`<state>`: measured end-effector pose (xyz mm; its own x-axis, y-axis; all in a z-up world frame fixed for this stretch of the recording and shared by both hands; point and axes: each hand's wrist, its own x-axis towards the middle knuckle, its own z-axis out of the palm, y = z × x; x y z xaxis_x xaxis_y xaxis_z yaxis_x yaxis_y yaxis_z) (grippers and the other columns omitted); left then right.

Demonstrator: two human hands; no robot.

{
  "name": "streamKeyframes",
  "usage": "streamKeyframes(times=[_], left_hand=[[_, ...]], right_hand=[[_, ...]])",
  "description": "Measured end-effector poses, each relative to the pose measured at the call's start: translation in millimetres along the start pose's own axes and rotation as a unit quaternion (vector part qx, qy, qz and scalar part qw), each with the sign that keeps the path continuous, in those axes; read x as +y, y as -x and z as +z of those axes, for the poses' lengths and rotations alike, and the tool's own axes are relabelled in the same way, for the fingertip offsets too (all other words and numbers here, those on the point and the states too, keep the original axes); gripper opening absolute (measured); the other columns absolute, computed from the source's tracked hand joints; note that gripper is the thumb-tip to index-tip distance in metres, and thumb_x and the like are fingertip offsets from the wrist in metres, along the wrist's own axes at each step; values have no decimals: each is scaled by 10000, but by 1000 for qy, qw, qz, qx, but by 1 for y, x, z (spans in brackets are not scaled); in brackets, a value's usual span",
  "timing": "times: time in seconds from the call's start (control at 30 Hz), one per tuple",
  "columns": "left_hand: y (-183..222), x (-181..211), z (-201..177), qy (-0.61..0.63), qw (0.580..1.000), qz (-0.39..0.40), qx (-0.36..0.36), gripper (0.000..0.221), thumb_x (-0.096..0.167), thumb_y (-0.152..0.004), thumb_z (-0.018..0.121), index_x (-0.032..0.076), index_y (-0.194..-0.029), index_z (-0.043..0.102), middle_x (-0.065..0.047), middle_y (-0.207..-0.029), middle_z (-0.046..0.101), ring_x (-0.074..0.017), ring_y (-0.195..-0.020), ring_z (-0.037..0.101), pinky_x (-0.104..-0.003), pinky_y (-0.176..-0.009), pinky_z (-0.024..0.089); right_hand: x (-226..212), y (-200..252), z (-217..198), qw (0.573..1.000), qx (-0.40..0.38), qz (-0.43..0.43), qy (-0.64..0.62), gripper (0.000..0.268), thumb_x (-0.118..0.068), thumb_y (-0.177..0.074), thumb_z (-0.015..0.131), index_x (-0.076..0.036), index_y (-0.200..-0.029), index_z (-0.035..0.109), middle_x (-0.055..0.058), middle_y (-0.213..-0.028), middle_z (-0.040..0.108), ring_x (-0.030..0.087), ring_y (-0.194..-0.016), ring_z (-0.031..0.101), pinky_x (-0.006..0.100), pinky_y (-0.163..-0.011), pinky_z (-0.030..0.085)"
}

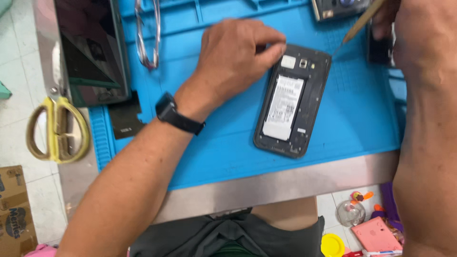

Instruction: The person uses a screwdriver to remove screws from the back of a disassembled smartphone. They carefully unscrew multiple fasteners around the device's perimeter and place them on the blue work mat.

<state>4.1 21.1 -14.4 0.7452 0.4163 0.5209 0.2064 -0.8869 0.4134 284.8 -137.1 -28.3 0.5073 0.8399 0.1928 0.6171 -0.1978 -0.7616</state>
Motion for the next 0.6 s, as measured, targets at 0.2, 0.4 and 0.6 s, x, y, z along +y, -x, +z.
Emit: streamKeyframes(times=[0.2,0.4,0.6], left_hand=[[-1,0,-3,37,998,35,21,156,199,-883,674,250,-794,792,82,-716,751,-178,-665,675,-412,-537,406],[0,-5,0,30,998,59,15,159,231,-943,708,225,-889,857,66,-790,813,-195,-706,711,-417,-525,456],[-1,-2,-2,27,999,41,18,164,227,-867,660,251,-750,771,63,-610,670,-187,-582,580,-410,-512,384]], right_hand=[[0,-3,6,999,-2,-28,-46,329,-196,-1363,440,-79,-1082,565,81,-895,602,163,-810,649,293,-762,517],[-11,-8,0,993,7,-51,-110,179,-194,-1329,504,-109,-1183,565,67,-947,621,165,-792,688,294,-747,579],[-22,9,-7,983,23,-106,-146,288,-66,-1401,530,-66,-1116,490,91,-897,503,194,-750,617,290,-621,465]])
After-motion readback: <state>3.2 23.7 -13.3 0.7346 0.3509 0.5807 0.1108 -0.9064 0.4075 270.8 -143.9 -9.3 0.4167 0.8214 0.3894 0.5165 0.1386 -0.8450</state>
